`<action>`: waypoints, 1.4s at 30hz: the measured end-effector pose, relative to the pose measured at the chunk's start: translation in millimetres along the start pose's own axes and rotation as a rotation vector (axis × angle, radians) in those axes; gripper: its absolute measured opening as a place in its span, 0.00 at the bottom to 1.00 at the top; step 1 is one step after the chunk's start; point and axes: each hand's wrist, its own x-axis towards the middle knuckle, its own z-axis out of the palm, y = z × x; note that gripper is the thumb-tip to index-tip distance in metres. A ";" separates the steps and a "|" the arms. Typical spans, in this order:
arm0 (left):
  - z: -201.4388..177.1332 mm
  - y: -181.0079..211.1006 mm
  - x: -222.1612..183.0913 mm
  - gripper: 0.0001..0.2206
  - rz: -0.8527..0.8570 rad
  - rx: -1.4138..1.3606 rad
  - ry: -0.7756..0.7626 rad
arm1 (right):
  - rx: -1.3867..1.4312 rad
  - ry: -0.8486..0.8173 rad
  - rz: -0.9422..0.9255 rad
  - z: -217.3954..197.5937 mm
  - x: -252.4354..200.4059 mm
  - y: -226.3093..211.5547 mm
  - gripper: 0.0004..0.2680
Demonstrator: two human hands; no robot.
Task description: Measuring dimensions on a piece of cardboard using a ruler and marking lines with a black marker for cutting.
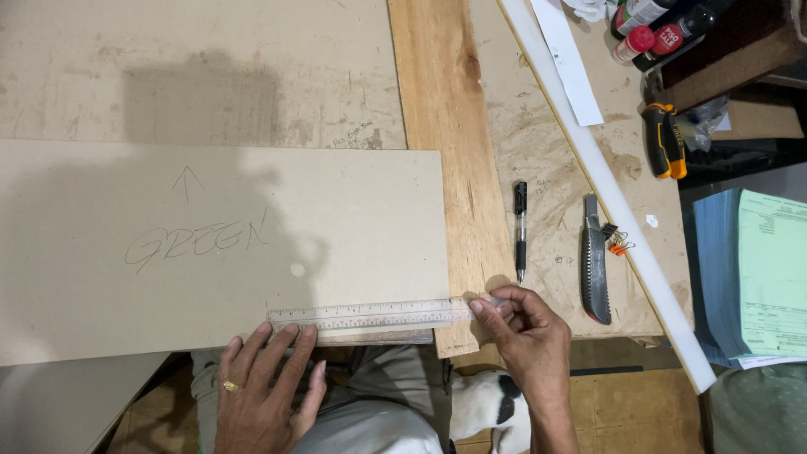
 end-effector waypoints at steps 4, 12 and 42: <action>0.5 -0.2 0.3 0.22 0.001 -0.003 0.005 | -0.005 -0.007 -0.008 -0.9 -0.4 -1.1 0.09; 0.0 0.0 0.8 0.22 -0.001 -0.006 0.005 | 0.057 -0.011 -0.019 -0.2 -1.3 0.5 0.08; -0.8 5.6 4.8 0.21 -0.012 0.059 -0.016 | 0.028 -0.003 0.039 0.7 -1.5 -3.8 0.09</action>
